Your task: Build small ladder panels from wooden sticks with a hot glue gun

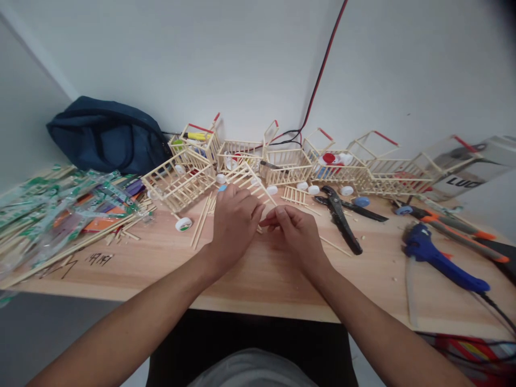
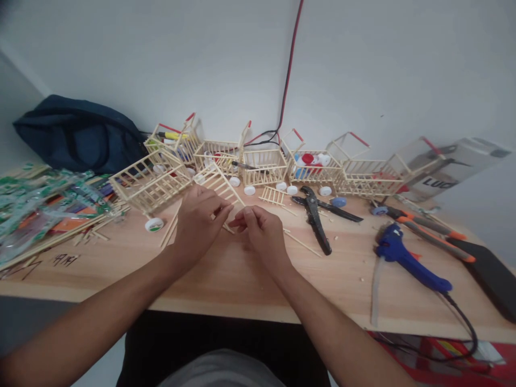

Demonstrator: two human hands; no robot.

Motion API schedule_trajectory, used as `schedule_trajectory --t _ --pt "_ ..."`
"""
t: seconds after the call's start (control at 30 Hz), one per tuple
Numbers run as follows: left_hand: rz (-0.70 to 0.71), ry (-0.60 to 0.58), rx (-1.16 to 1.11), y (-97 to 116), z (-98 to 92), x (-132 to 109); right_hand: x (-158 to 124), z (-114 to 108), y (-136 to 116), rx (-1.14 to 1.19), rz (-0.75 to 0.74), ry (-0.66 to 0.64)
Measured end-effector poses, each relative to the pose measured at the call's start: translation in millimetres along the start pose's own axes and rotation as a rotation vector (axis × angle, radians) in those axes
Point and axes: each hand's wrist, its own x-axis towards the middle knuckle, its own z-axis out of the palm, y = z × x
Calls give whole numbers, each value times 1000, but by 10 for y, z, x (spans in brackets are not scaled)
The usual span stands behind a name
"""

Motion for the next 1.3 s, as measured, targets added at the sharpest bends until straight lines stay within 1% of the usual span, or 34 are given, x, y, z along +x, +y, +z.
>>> schedule_trajectory --t 0.4,0.7,0.8,1.0,1.13,1.2,1.27,1.3 --pt "8 10 15 -1 2 0 -8 -2 -10 13 13 -3" --pt "42 16 41 -18 3 -1 2 -12 -20 -35 -10 -7" --pt "38 5 44 -18 4 -1 -2 -10 -34 -41 -12 -9" --pt "38 20 53 -4 9 2 -6 -11 -18 -52 -18 -14" --pt "39 10 50 -8 10 13 7 -15 -25 -8 3 -15" --pt "40 34 -6 -11 -19 20 14 -23 -26 28 30 11" --pt "10 106 -105 -17 -70 30 22 -39 -17 68 57 55" --pt "-31 151 -165 -24 -100 37 27 -50 -7 90 68 79"
